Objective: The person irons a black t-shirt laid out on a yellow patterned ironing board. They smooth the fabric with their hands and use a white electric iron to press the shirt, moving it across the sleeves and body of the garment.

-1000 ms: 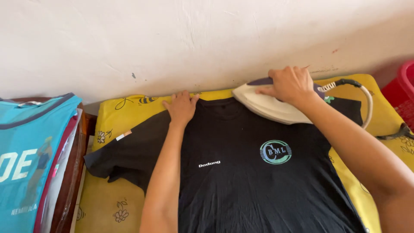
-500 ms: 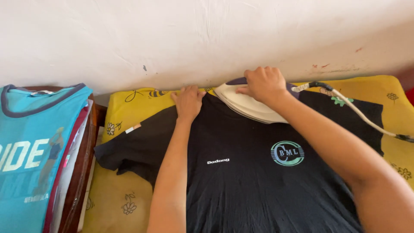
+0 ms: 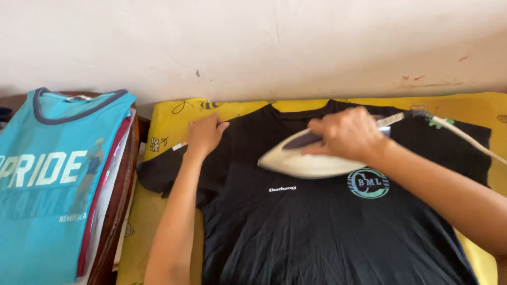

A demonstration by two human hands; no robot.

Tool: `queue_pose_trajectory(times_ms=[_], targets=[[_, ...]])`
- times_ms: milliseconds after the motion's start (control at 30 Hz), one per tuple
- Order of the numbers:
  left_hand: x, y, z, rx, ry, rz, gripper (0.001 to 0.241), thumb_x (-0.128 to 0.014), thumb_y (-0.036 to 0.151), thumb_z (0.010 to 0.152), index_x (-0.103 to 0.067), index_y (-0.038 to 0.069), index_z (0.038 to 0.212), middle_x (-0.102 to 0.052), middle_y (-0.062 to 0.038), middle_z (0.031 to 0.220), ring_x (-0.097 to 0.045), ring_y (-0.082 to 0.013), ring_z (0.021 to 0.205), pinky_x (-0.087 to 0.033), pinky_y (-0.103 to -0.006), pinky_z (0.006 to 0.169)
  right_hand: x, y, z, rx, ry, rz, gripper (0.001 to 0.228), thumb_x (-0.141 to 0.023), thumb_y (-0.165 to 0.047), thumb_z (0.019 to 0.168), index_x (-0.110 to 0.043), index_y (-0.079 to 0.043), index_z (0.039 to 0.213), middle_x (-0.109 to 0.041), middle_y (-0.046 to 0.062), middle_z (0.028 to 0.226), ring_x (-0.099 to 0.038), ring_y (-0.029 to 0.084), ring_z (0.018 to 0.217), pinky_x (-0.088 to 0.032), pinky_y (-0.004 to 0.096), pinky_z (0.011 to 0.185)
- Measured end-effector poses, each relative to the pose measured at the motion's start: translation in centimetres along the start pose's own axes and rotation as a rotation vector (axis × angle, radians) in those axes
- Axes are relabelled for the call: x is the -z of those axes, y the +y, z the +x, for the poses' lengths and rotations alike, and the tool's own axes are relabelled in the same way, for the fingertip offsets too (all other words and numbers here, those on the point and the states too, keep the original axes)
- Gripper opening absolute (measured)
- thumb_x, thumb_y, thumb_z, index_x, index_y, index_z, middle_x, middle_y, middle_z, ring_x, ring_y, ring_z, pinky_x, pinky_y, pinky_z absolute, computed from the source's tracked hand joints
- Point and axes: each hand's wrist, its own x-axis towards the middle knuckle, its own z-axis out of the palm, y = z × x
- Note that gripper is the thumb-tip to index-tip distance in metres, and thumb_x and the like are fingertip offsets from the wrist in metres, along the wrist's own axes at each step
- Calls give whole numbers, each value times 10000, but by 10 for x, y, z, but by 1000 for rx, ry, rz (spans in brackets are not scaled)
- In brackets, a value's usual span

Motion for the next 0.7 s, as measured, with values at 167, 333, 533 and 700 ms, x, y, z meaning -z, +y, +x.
queue_pose_trajectory(times_ms=[167, 333, 533, 700], targets=[[-25, -23, 4, -71, 130, -46, 307, -597, 425, 1037, -678, 145, 941, -729, -122, 830, -716, -369, 947, -448, -501, 891, -52, -43, 35, 273, 97, -37, 503, -574, -781, 827, -643, -329, 1037, -620, -15, 641, -704, 204, 613, -572, 372, 595], [-27, -22, 3, -16, 244, -211, 184, -750, 260, 951, -670, 111, 878, -717, -100, 767, -718, -339, 862, -443, -457, 862, -101, -30, 147, -96, 21, -35, 622, -586, -810, 855, -677, -203, 954, -713, 114, 742, -762, 355, 769, -565, 465, 638], [-31, -25, 6, 11, 254, -281, 194, -774, 261, 921, -674, 117, 838, -701, -93, 722, -715, -328, 832, -434, -419, 838, -33, -42, 109, -218, -286, -20, 622, -612, -764, 846, -786, -199, 1040, -781, 150, 919, -771, 369, 949, -586, 452, 792], [-31, -23, 8, 34, 219, -281, 216, -745, 298, 932, -667, 122, 834, -688, -103, 719, -705, -349, 855, -398, -436, 870, 7, -51, 36, -308, -440, -35, 588, -587, -734, 877, -716, -205, 1099, -766, 164, 906, -765, 413, 939, -583, 485, 790]])
